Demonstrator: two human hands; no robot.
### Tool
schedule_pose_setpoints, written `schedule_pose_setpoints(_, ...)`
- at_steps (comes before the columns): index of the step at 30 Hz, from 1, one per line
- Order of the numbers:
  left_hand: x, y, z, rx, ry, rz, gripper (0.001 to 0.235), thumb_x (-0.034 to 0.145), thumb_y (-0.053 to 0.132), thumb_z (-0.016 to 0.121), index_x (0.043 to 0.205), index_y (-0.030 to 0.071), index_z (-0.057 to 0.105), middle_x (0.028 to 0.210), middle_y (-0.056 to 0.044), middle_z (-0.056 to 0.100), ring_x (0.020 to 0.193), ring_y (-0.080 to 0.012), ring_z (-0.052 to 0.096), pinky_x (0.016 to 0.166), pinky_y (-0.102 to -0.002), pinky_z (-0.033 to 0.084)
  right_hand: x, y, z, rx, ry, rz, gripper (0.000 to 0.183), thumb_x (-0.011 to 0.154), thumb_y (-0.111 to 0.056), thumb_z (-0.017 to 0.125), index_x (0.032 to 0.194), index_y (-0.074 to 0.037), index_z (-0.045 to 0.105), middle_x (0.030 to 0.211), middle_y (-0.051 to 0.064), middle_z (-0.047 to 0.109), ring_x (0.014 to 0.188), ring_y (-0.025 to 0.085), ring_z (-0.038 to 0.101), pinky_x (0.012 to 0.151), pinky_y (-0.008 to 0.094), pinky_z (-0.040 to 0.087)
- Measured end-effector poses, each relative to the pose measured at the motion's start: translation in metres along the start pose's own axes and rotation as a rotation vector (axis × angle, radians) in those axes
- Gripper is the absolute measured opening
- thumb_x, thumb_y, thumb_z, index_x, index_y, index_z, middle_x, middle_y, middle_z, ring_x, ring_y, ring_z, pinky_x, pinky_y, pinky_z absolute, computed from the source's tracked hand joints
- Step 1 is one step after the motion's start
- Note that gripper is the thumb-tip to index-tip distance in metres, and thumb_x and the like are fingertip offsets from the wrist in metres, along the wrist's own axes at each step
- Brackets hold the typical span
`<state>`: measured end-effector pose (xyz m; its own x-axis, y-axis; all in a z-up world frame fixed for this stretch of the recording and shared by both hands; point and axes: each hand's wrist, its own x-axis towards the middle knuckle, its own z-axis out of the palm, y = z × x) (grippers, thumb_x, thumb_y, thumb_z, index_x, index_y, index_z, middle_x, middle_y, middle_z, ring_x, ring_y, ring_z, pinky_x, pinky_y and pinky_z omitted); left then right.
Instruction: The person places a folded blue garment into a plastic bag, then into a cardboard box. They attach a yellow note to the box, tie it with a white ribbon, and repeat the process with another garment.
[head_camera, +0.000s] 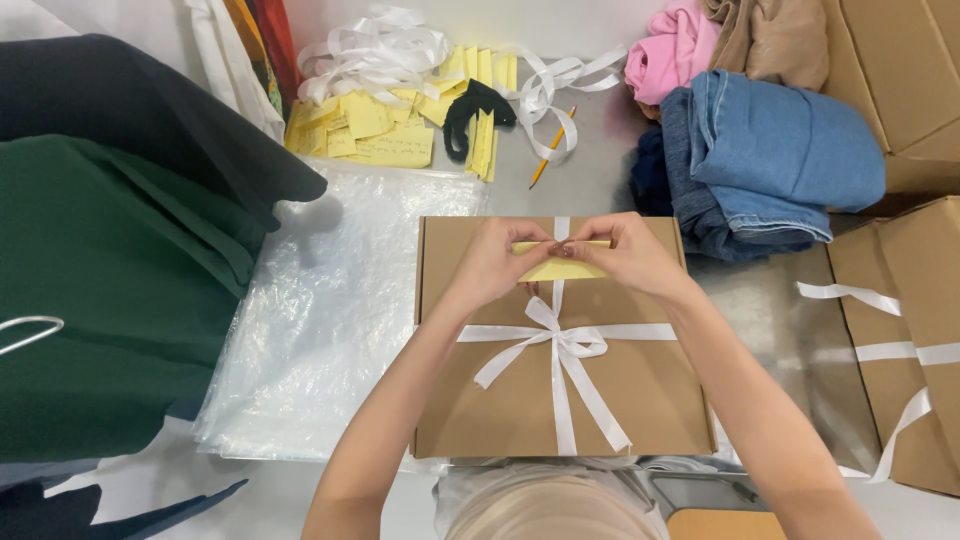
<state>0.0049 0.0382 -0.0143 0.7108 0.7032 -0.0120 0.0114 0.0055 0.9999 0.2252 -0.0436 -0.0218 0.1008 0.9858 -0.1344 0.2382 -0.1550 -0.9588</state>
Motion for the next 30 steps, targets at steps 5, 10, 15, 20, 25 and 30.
schedule_pose_setpoints(5,-0.002,-0.011,-0.010,-0.088,-0.070,-0.027,0.015,0.101,0.005,0.069,0.106,-0.003,0.081,0.087,-0.023,0.080,0.058,-0.0241,0.077,0.049,-0.030,0.068,-0.004,-0.005,0.004,-0.137,-0.039,-0.159,0.013,0.098,-0.019,0.083,0.087,-0.014,0.082,0.070,-0.004,0.071,0.070,0.004,0.056,0.063,0.019,0.047)
schedule_pose_setpoints(10,-0.015,-0.003,-0.013,-0.145,-0.178,-0.026,0.024,0.108,0.002,0.056,0.117,-0.008,0.076,0.089,-0.024,0.080,0.069,-0.0241,0.078,0.063,-0.034,0.071,-0.008,-0.005,0.003,-0.167,-0.056,-0.211,0.014,0.099,-0.018,0.082,0.086,-0.014,0.081,0.071,-0.004,0.070,0.076,0.005,0.054,0.069,0.022,0.047)
schedule_pose_setpoints(15,-0.008,-0.022,-0.026,-0.009,-0.199,-0.015,0.024,0.106,0.005,0.062,0.122,-0.003,0.078,0.094,-0.020,0.081,0.078,-0.0176,0.075,0.067,-0.030,0.068,-0.010,-0.015,0.010,-0.135,0.006,-0.181,0.010,0.101,-0.013,0.079,0.094,-0.014,0.085,0.073,-0.004,0.071,0.075,0.003,0.055,0.067,0.017,0.046)
schedule_pose_setpoints(20,-0.013,-0.003,-0.034,0.022,-0.091,-0.050,0.023,0.101,0.004,0.070,0.120,-0.005,0.079,0.096,-0.022,0.082,0.076,-0.0178,0.078,0.066,-0.028,0.069,0.006,-0.001,0.025,0.118,0.202,-0.078,0.009,0.096,-0.011,0.087,0.100,-0.004,0.082,0.074,0.007,0.076,0.062,0.006,0.065,0.056,0.018,0.053)
schedule_pose_setpoints(25,-0.023,0.000,-0.048,0.101,0.060,-0.084,0.020,0.098,0.005,0.076,0.112,-0.009,0.079,0.092,-0.024,0.082,0.073,-0.0226,0.081,0.060,-0.028,0.069,0.026,0.020,0.035,0.186,0.227,-0.008,0.016,0.096,-0.011,0.087,0.105,-0.001,0.081,0.076,0.013,0.078,0.062,0.012,0.073,0.054,0.021,0.059)
schedule_pose_setpoints(30,-0.028,-0.024,-0.070,0.063,0.266,-0.091,0.023,0.095,0.012,0.082,0.098,-0.010,0.077,0.074,-0.021,0.078,0.057,-0.0214,0.078,0.051,-0.024,0.066,0.044,0.007,0.056,-0.093,0.278,0.036,0.011,0.096,-0.025,0.089,0.099,-0.016,0.084,0.075,0.005,0.081,0.063,0.005,0.070,0.060,0.018,0.054)
